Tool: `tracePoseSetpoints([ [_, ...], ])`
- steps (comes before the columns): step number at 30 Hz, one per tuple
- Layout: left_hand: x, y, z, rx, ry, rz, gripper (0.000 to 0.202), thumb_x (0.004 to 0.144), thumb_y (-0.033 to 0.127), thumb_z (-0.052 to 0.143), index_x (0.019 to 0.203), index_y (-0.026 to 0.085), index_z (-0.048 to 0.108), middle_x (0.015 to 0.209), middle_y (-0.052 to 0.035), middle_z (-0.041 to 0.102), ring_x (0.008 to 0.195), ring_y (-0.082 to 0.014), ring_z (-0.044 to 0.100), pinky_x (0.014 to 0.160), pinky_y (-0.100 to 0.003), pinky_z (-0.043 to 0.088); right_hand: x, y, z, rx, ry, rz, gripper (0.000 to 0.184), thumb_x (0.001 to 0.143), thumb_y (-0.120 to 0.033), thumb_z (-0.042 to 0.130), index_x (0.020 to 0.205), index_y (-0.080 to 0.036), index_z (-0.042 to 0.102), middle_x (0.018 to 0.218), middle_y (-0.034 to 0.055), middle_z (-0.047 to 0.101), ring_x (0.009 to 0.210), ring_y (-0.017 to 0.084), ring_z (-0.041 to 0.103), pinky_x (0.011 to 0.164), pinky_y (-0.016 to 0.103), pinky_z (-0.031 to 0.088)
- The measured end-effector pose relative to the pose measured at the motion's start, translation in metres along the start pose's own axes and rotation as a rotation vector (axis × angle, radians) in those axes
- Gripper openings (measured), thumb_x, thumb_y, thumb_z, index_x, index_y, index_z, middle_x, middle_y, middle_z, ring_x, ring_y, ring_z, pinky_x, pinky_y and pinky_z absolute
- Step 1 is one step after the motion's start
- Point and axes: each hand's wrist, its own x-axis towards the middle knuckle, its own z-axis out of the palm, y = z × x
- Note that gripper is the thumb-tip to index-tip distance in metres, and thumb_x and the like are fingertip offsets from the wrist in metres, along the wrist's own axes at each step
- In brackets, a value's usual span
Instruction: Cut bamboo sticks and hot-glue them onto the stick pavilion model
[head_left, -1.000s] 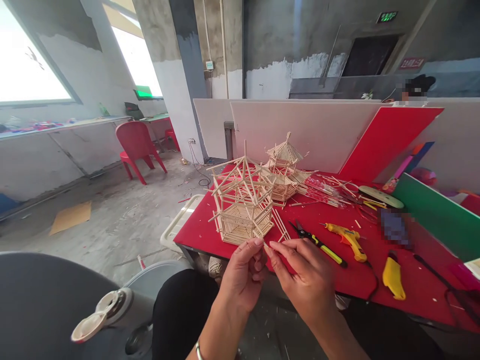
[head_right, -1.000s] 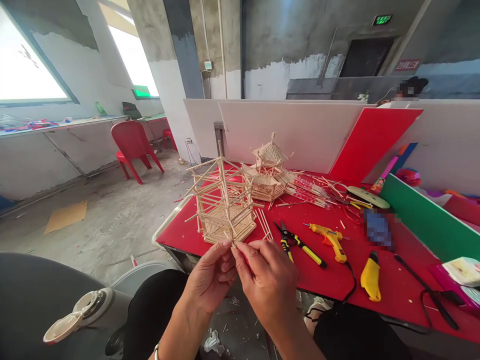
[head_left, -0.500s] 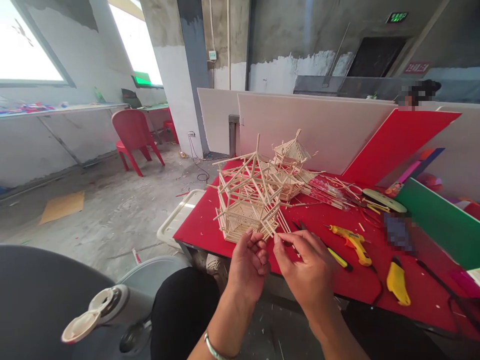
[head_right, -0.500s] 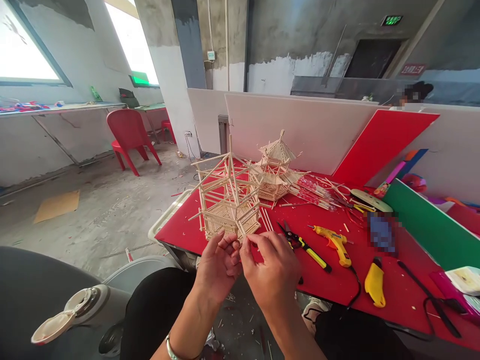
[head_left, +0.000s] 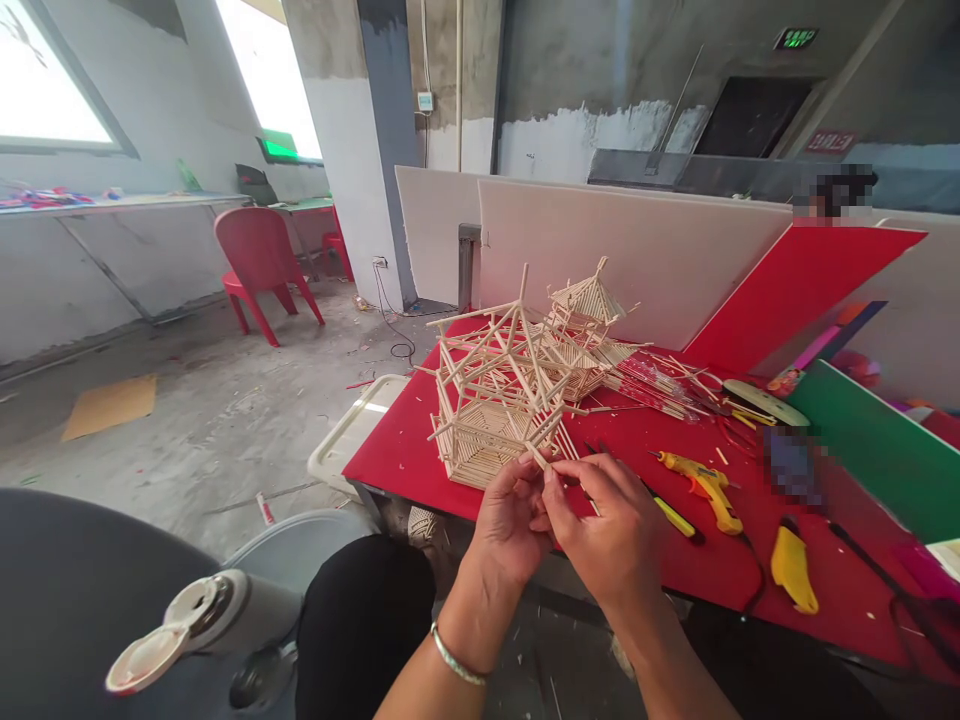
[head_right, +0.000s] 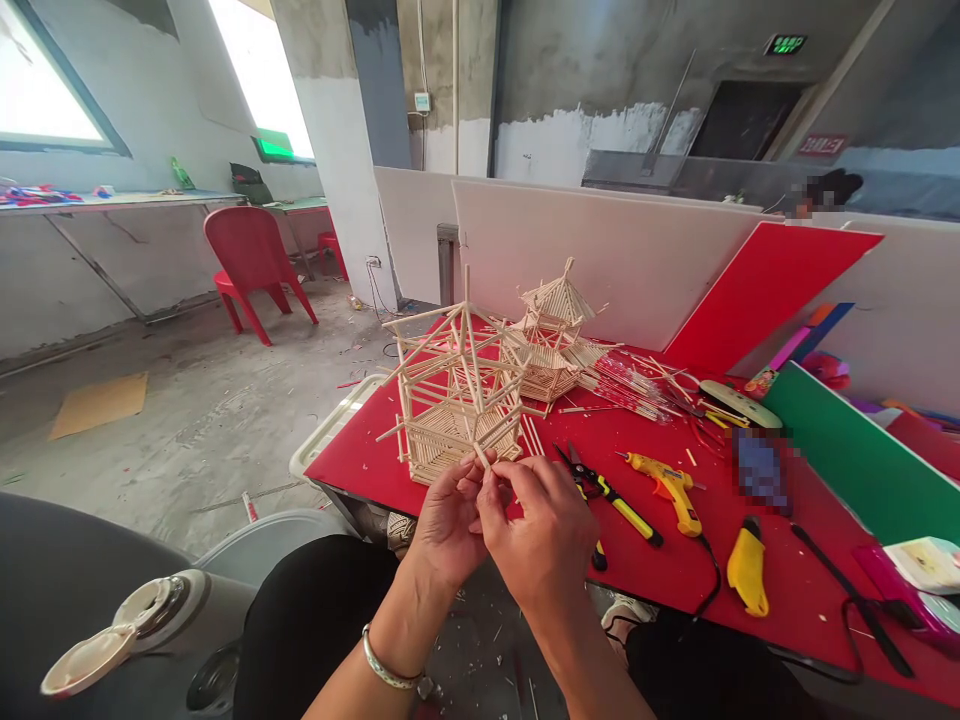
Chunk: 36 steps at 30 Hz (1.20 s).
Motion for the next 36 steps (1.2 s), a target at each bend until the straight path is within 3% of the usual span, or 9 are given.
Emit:
tracePoseSetpoints([
  [6,0.007,-0.002,-0.002,0.021,-0.023,0.005,0.023,0.065,0.017,0.076,0.084,0.008,0.068,0.058,0.0009,0.058,0.045,-0.004,0.046,0.033,-0.011,0.017,0.001,0.0,0.0,-0.018,-0.015,0.004,0.011,0.087,-0.027,0.061,0.082,-0.022,0.07,0.078,0.0029,0.068,0.078,0.018,0.061,0.073,0.029,0.045],
  [17,0.009,-0.001,0.001,0.018,-0.002,0.001,0.016,0.067,0.015,0.074,0.08,0.01,0.066,0.056,0.003,0.054,0.04,-0.0017,0.04,0.032,-0.011,0.017,0.002,0.002,0.001,-0.002,-0.041,-0.002,0.011,0.086,-0.026,0.06,0.085,-0.022,0.07,0.081,0.0035,0.068,0.078,0.018,0.061,0.076,0.03,0.047],
  [20,0.01,-0.001,-0.001,0.008,-0.013,0.0,0.015,0.068,0.015,0.073,0.08,0.01,0.067,0.058,0.0018,0.057,0.043,-0.0032,0.044,0.033,-0.013,0.019,0.002,0.002,0.001,-0.001,-0.047,0.002,0.01,0.085,-0.026,0.061,0.085,-0.022,0.071,0.081,0.0031,0.068,0.079,0.018,0.061,0.076,0.03,0.047],
  [27,0.012,-0.001,-0.004,0.053,0.0,0.017,0.012,0.071,0.016,0.072,0.081,0.012,0.068,0.064,-0.0009,0.061,0.059,-0.0106,0.06,0.044,-0.016,0.038,0.0,0.003,-0.002,0.015,-0.049,-0.005,0.013,0.084,-0.028,0.062,0.09,-0.023,0.071,0.082,0.0034,0.068,0.077,0.018,0.061,0.074,0.03,0.048],
  [36,0.013,-0.001,-0.003,0.042,-0.022,0.005,0.011,0.072,0.016,0.071,0.081,0.011,0.068,0.067,-0.0024,0.064,0.061,-0.0113,0.062,0.04,-0.016,0.035,-0.002,0.005,-0.003,0.03,-0.067,-0.008,0.015,0.083,-0.026,0.062,0.094,-0.022,0.071,0.084,0.0031,0.068,0.078,0.018,0.06,0.075,0.031,0.048],
])
